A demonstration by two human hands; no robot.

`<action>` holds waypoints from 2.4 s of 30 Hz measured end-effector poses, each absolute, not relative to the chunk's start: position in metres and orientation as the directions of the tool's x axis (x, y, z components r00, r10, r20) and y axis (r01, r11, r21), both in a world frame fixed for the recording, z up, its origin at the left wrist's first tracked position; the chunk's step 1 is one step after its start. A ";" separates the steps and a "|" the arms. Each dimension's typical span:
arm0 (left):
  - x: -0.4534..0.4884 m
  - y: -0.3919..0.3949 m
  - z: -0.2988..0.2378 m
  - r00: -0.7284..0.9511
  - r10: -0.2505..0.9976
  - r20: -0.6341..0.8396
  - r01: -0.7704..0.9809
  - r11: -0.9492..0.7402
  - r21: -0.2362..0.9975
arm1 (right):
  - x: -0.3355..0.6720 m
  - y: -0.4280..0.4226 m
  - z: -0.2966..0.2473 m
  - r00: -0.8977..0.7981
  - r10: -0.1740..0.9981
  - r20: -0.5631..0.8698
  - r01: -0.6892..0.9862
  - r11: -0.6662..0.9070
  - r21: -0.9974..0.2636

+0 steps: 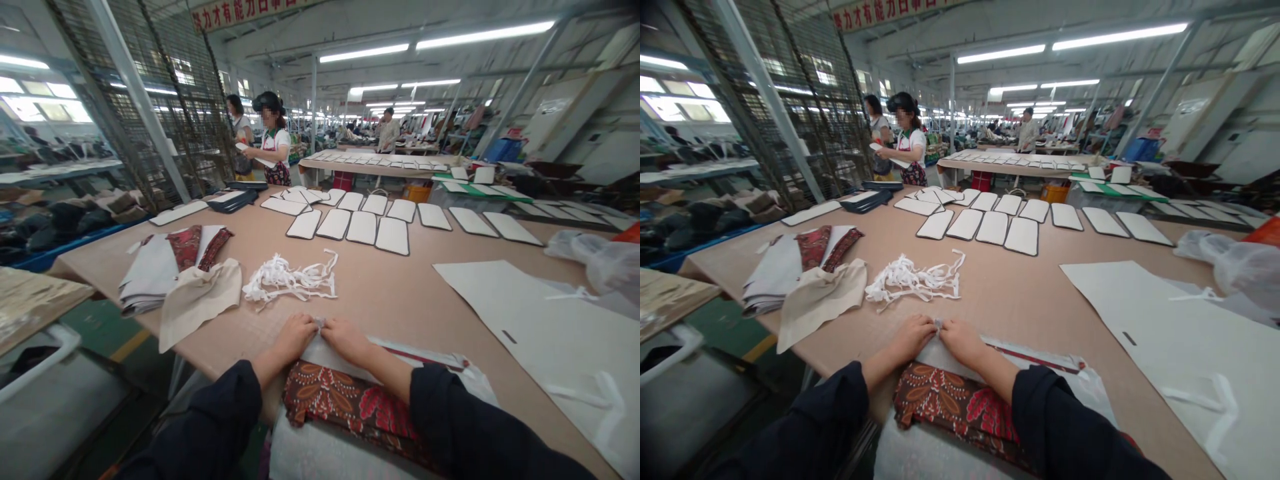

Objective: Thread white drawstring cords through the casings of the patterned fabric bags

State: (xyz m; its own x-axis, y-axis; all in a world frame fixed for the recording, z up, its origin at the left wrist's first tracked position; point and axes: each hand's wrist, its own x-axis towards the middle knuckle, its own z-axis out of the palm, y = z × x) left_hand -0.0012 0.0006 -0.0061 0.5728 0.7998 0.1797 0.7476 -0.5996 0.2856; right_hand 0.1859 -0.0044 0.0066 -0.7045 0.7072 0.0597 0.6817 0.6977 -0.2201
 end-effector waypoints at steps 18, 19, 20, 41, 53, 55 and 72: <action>0.010 -0.005 -0.001 0.324 0.940 0.104 0.570 -0.282 0.772 | 0.194 0.015 -0.003 -0.492 0.868 -0.071 0.261 0.068 -0.963; 0.011 -0.005 -0.002 0.305 0.950 0.064 0.568 -0.236 0.789 | 0.191 0.017 -0.003 -0.480 0.872 -0.094 0.186 -0.004 -0.983; 0.011 -0.004 -0.004 0.285 0.958 0.033 0.574 -0.198 0.795 | 0.188 0.019 -0.004 -0.477 0.872 -0.110 0.119 -0.060 -0.991; 0.022 -0.019 0.002 0.426 0.871 0.243 0.897 -0.443 0.016 | 0.180 0.037 -0.009 -0.561 0.813 0.155 0.553 0.508 -0.660; 0.023 -0.020 0.000 0.482 0.862 0.157 0.873 -0.487 -0.003 | 0.181 0.047 -0.013 -0.634 0.766 0.106 0.578 0.560 -0.593; 0.024 -0.020 0.001 0.498 0.856 0.138 0.864 -0.503 0.001 | 0.179 0.050 -0.012 -0.629 0.774 0.077 0.596 0.543 -0.592; 0.028 -0.019 0.002 0.514 0.853 0.087 0.857 -0.515 -0.021 | 0.165 0.054 0.003 -0.544 0.834 -0.094 0.755 0.438 -0.489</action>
